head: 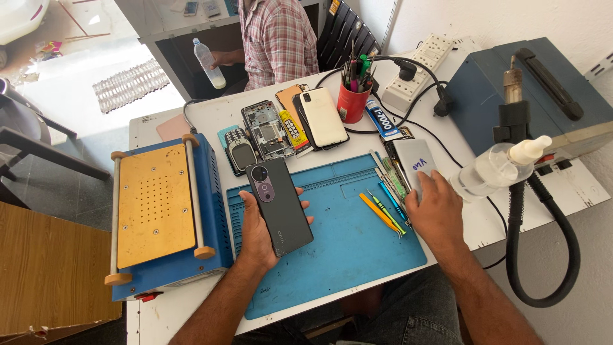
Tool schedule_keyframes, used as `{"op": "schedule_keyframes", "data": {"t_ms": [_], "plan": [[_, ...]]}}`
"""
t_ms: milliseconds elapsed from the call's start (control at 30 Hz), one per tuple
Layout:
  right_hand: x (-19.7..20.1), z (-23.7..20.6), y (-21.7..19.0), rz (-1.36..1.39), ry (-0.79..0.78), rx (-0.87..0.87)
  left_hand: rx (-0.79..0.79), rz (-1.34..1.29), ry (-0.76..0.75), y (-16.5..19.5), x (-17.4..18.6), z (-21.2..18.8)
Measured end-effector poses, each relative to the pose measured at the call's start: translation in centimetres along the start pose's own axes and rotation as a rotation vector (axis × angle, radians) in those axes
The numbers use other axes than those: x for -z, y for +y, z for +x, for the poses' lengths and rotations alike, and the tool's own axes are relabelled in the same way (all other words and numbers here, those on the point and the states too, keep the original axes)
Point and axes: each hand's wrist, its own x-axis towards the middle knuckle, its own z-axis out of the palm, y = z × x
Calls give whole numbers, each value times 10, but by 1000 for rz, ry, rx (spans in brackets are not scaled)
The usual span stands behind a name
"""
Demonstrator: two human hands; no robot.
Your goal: The person disassembles a smartphone at a repair bench. They remove the back cover and battery from one phone, set it aside, then hold another phone and use a blade-like tool to pry and scrape along the edges of the device, working around its sides.
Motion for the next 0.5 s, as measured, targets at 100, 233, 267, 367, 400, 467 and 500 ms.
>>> {"op": "schedule_keyframes", "data": {"t_ms": [100,233,267,367,400,467,500], "plan": [[7,4,0,125,9,-30,-3,-29,-31,0,0,-1],[20,7,1,143,103,-17,9,-42,-19,0,1,-1],[23,7,1,156,109,-22,10,-51,-21,0,1,-1],[29,6,1,190,113,-22,0,-55,-34,1,2,-1],[31,5,1,199,103,-12,-4,-54,-37,1,2,-1],[32,3,1,215,83,-9,4,-59,-32,1,2,-1],[33,2,2,223,74,-13,7,-61,-30,1,2,-1]]}}
